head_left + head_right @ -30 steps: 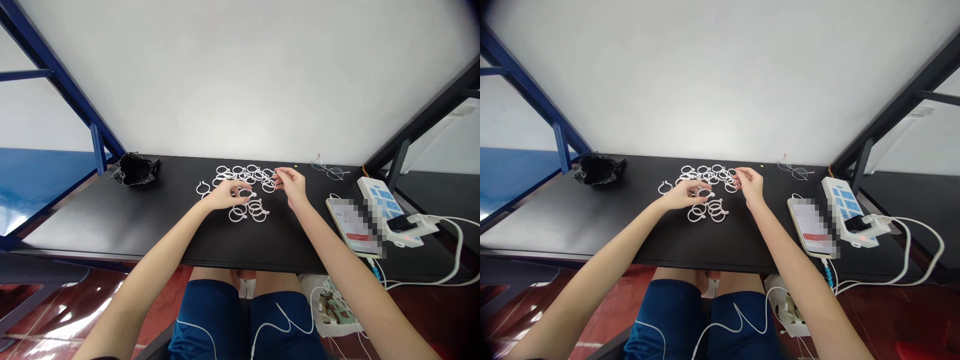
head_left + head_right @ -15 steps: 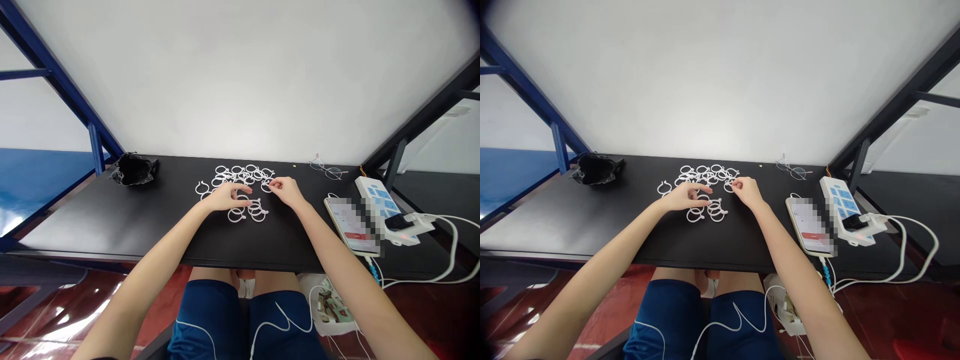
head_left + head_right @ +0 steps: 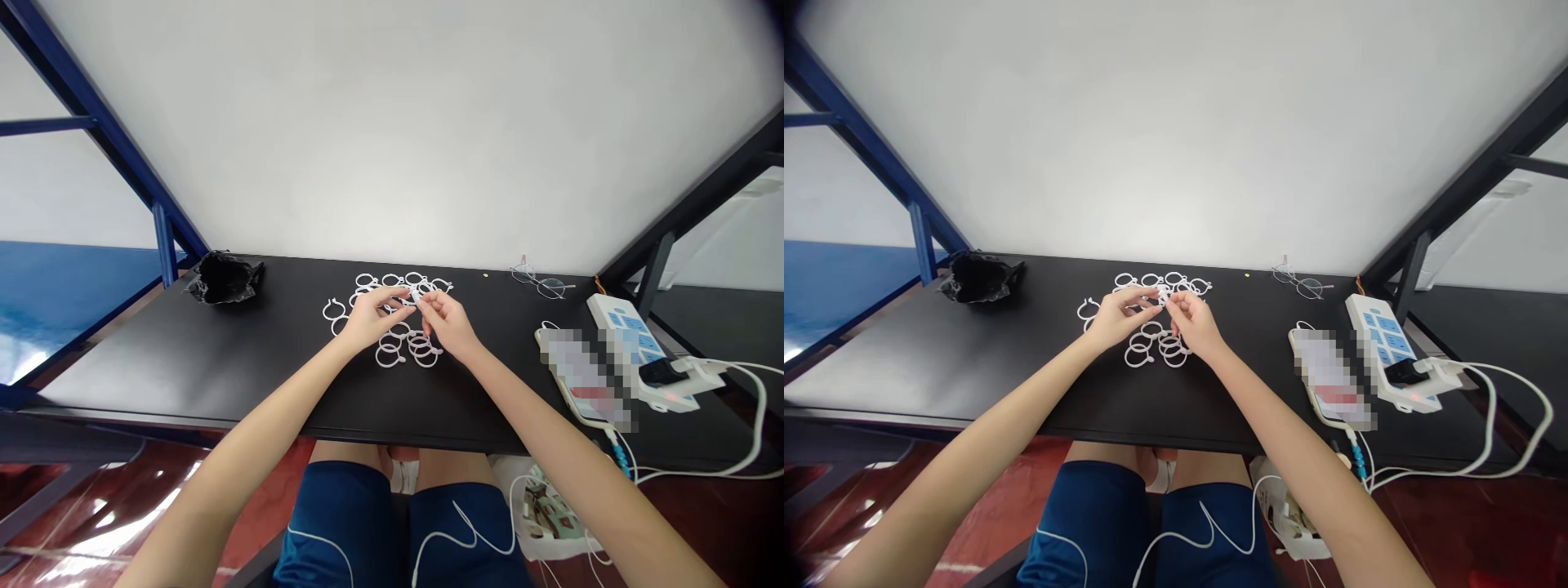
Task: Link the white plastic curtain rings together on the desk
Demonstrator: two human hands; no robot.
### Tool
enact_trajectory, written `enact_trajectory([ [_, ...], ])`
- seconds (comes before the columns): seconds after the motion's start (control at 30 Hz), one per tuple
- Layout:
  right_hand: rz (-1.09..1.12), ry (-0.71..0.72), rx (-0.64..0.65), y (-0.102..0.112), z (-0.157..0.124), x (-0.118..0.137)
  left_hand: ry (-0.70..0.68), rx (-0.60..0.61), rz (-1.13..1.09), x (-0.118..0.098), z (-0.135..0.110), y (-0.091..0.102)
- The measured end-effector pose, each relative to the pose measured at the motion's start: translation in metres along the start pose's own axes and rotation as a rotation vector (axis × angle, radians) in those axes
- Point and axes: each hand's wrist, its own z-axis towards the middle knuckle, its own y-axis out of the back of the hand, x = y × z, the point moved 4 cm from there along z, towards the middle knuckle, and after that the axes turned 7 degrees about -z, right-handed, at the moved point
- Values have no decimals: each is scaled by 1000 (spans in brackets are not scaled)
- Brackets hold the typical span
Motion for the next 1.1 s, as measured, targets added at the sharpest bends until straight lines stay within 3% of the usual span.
enact_trajectory([
  [0.13,-70,23,92,-13,-7,0,-8,-24,30,3,0,0],
  [0.3,-115,50,102,-12,-8,-1,-8,-35,-18,5,0,-1],
  [0.47,-101,60,103,-11,-8,0,-128,-38,70,-4,-1,1],
  [0.67,-118,87,34,-10,-8,1,-263,-39,73,-10,-1,4],
  [1.1,-132,126,-73,-4,-6,-2,-223,-39,36,-8,0,4],
])
